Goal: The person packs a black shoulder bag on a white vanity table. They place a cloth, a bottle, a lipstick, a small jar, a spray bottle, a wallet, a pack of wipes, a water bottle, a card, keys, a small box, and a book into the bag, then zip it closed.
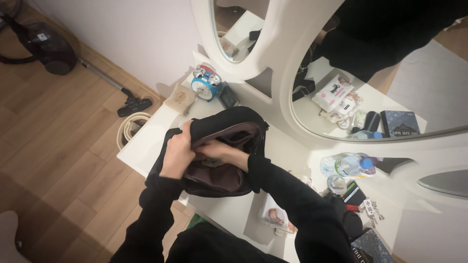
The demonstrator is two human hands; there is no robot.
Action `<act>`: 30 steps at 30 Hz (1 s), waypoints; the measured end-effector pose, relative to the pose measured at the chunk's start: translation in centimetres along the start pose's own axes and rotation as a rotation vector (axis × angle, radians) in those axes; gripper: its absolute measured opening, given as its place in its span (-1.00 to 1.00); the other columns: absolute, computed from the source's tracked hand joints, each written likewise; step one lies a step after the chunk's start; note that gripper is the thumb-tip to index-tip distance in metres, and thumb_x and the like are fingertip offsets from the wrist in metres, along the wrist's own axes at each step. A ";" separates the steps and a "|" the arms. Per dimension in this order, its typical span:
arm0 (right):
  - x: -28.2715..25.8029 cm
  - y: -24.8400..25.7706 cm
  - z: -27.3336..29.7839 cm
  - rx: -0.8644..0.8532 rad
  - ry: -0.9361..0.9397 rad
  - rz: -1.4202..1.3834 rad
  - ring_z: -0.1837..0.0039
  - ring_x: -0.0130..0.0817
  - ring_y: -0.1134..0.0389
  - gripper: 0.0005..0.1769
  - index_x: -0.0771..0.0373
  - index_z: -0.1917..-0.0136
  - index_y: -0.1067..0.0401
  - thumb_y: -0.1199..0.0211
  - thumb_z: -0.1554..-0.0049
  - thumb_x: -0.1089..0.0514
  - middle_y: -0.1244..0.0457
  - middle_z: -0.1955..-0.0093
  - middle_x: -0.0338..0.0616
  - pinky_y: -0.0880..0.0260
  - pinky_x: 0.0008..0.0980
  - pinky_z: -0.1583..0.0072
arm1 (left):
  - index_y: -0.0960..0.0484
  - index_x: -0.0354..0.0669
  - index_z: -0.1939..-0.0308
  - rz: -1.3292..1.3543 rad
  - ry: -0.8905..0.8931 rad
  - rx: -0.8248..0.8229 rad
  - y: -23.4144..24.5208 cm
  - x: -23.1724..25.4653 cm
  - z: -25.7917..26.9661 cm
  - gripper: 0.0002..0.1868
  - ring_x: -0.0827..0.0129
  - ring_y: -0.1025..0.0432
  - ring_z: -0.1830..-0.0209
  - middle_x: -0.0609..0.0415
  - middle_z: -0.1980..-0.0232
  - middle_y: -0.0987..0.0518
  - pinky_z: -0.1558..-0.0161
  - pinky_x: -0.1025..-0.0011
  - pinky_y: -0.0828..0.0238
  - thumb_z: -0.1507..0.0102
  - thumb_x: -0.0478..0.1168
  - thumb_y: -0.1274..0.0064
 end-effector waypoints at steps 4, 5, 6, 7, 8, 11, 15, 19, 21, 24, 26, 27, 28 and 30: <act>-7.5 -3.0 6.3 0.011 0.393 0.982 -0.15 0.09 -0.31 -0.57 0.31 -0.06 -0.45 0.04 -0.11 0.00 -0.31 -0.04 0.15 -0.37 0.02 -0.14 | -0.15 -0.10 -0.33 -0.071 -0.023 0.077 0.5 0.4 0.4 -0.27 -0.15 -0.53 0.34 -0.19 0.40 -0.56 0.30 -0.01 -0.48 -0.05 -0.50 0.16; -8.9 -4.1 7.8 0.050 0.624 1.172 0.06 0.23 -0.40 -0.65 0.43 0.12 -0.51 0.03 -0.06 0.16 -0.35 0.17 0.29 -0.46 0.13 0.03 | -0.16 -0.07 -0.35 -0.141 -0.023 0.099 0.2 0.2 0.4 -0.27 -0.07 -0.54 0.38 -0.11 0.44 -0.56 0.34 0.05 -0.50 -0.07 -0.47 0.20; -8.9 -3.6 8.2 0.055 0.623 1.173 0.06 0.23 -0.40 -0.65 0.43 0.12 -0.51 0.03 -0.06 0.16 -0.35 0.17 0.29 -0.46 0.13 0.03 | -0.16 -0.07 -0.35 -0.139 -0.027 0.099 0.0 -0.1 0.2 -0.27 -0.07 -0.54 0.38 -0.11 0.44 -0.56 0.34 0.05 -0.50 -0.07 -0.47 0.20; -9.0 -3.0 8.7 0.108 0.629 1.263 0.13 0.19 -0.41 -0.69 0.38 0.20 -0.51 0.00 -0.04 0.15 -0.35 0.26 0.19 -0.46 0.10 0.12 | -0.16 -0.07 -0.36 -0.160 -0.032 0.116 -0.2 -0.3 0.0 -0.27 -0.04 -0.53 0.40 -0.09 0.45 -0.55 0.36 0.06 -0.50 -0.06 -0.47 0.21; -8.9 -2.5 9.3 0.159 0.631 1.350 0.21 0.15 -0.43 -0.72 0.33 0.29 -0.50 -0.03 -0.01 0.14 -0.35 0.34 0.09 -0.46 0.08 0.20 | -0.17 -0.06 -0.36 -0.181 -0.036 0.129 -0.4 -0.5 0.1 -0.26 0.00 -0.53 0.42 -0.06 0.46 -0.55 0.39 0.08 -0.50 -0.06 -0.46 0.22; -9.3 -1.7 9.6 0.190 0.567 1.433 0.21 0.07 -0.45 -0.71 0.22 0.31 -0.55 -0.02 0.02 0.10 -0.37 0.36 0.00 -0.46 0.03 0.18 | -0.20 -0.04 -0.34 -0.213 -0.004 0.139 -0.4 -0.8 0.1 -0.29 0.02 -0.53 0.45 -0.04 0.49 -0.54 0.39 0.08 -0.49 -0.06 -0.45 0.21; -8.1 2.4 9.7 0.303 0.565 1.498 0.26 0.10 -0.44 -0.74 0.27 0.31 -0.56 -0.07 0.05 0.14 -0.35 0.40 0.07 -0.44 0.01 0.24 | -0.24 -0.13 -0.32 -0.201 0.041 0.147 2.0 0.0 0.4 -0.28 -0.03 -0.53 0.43 -0.09 0.47 -0.57 0.36 0.09 -0.50 -0.03 -0.50 0.18; -7.3 10.3 13.5 0.654 0.397 1.483 0.31 0.05 -0.43 -0.68 0.31 0.41 -0.52 -0.06 -0.06 0.16 -0.31 0.48 0.07 -0.43 -0.09 0.31 | -0.23 -0.07 -0.33 -0.201 0.046 0.140 1.5 -0.9 -0.1 -0.21 -0.03 -0.54 0.39 -0.05 0.43 -0.58 0.29 0.05 -0.49 0.03 -0.46 0.11; -7.0 12.2 15.3 0.788 0.356 1.473 0.34 0.05 -0.41 -0.63 0.31 0.44 -0.50 -0.06 -0.10 0.14 -0.29 0.50 0.07 -0.43 -0.14 0.32 | -0.24 -0.06 -0.32 -0.211 0.025 0.127 0.7 -1.0 -0.3 -0.21 -0.04 -0.54 0.37 -0.06 0.41 -0.58 0.27 0.02 -0.49 0.04 -0.44 0.06; -8.4 11.5 17.0 0.820 0.403 1.479 0.34 -0.02 -0.42 -0.59 0.27 0.45 -0.46 -0.02 -0.16 0.13 -0.27 0.52 -0.02 -0.43 -0.17 0.33 | -0.30 -0.07 -0.27 -0.266 -0.042 0.191 0.8 -0.1 -0.6 -0.26 0.08 -0.55 0.36 0.03 0.38 -0.58 0.28 0.14 -0.51 0.04 -0.43 0.07; -9.2 11.2 17.7 0.839 0.467 1.440 0.38 -0.03 -0.40 -0.52 0.26 0.49 -0.39 0.01 -0.22 0.10 -0.21 0.57 -0.04 -0.43 -0.21 0.34 | -0.36 -0.11 -0.27 -0.302 -0.130 0.316 1.8 1.1 -0.1 -0.14 0.10 -0.47 0.02 -0.03 0.10 -0.54 -0.01 0.28 -0.45 0.15 -0.32 -0.23; -9.1 11.3 17.3 0.839 0.468 1.438 0.38 -0.03 -0.40 -0.52 0.26 0.49 -0.39 0.01 -0.22 0.10 -0.21 0.57 -0.04 -0.43 -0.21 0.34 | -0.36 -0.11 -0.27 -0.304 -0.131 0.315 2.1 1.7 -0.1 -0.14 0.10 -0.47 0.02 -0.03 0.10 -0.54 -0.01 0.28 -0.45 0.15 -0.32 -0.23; -9.4 10.2 17.0 0.727 0.627 1.394 0.36 0.01 -0.39 -0.62 0.24 0.42 -0.41 -0.06 -0.18 0.07 -0.24 0.52 -0.02 -0.41 -0.15 0.34 | -0.43 -0.05 -0.16 -0.303 -0.332 0.402 2.8 4.1 0.6 -0.37 0.17 -0.43 0.05 0.03 0.09 -0.47 0.02 0.33 -0.41 0.02 -0.26 -0.16; -10.1 8.6 16.6 0.609 0.780 1.341 0.33 0.05 -0.38 -0.70 0.22 0.35 -0.43 -0.13 -0.14 0.04 -0.28 0.46 0.01 -0.39 -0.08 0.34 | -0.50 0.01 -0.06 -0.299 -0.532 0.485 3.2 6.5 1.8 -0.59 0.23 -0.39 0.07 0.09 0.07 -0.41 0.05 0.38 -0.37 -0.11 -0.21 -0.10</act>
Point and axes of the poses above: each hand's wrist, its own z-axis away from the middle knuckle, its own y-axis out of the back of the hand, x = y × z, the point moved 9 cm from there along -z, towards the middle knuckle
